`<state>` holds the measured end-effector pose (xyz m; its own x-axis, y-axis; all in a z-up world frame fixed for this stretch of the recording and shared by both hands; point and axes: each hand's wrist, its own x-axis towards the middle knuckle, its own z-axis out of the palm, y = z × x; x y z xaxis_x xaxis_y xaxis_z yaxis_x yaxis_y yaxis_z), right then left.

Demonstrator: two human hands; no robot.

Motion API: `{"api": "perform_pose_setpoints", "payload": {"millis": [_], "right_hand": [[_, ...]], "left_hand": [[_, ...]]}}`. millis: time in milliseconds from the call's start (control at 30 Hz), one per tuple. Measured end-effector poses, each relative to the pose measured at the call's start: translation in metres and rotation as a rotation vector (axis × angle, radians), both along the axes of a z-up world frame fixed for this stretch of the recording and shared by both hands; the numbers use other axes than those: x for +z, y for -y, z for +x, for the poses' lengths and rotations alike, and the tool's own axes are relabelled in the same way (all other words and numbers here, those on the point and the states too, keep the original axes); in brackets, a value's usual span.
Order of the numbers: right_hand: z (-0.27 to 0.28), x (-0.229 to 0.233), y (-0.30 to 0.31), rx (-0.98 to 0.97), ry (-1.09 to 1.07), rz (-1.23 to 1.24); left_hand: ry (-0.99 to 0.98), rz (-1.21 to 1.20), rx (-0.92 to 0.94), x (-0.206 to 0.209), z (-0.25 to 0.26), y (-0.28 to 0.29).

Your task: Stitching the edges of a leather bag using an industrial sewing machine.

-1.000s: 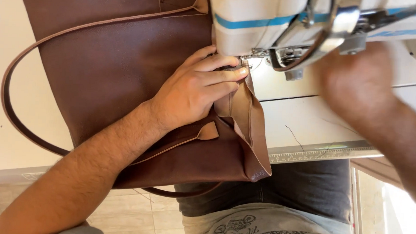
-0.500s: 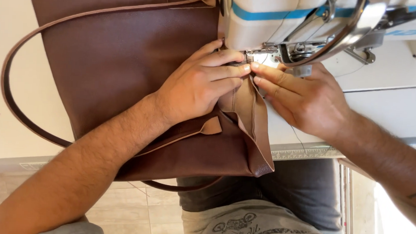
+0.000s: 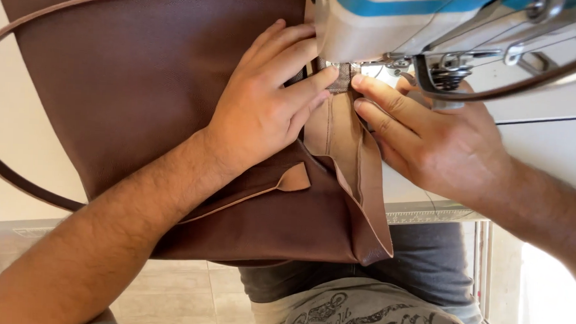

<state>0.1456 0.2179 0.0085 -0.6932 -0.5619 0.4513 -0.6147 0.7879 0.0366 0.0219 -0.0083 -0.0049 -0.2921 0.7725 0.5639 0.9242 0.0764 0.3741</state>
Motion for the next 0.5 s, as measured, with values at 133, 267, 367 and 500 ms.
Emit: {"api": "perform_pose_setpoints", "payload": {"millis": [133,267,367,500], "right_hand": [[0.0003,0.0036,0.0024,-0.008,-0.035,0.156],[0.0045,0.0011,0.0015,-0.074,-0.021,0.255],[0.005,0.0007,0.0011,-0.079,-0.022,0.204],[0.0052,-0.0013,0.0006,-0.06,0.004,0.242]], "left_hand": [[-0.013,-0.046,-0.004,0.0015,-0.0016,0.0007],[0.006,-0.058,-0.014,-0.0003,-0.0019,0.0016],[-0.003,-0.061,-0.011,-0.0018,-0.0024,0.0025],[0.014,-0.071,-0.02,-0.0031,-0.0034,0.0032]]}}
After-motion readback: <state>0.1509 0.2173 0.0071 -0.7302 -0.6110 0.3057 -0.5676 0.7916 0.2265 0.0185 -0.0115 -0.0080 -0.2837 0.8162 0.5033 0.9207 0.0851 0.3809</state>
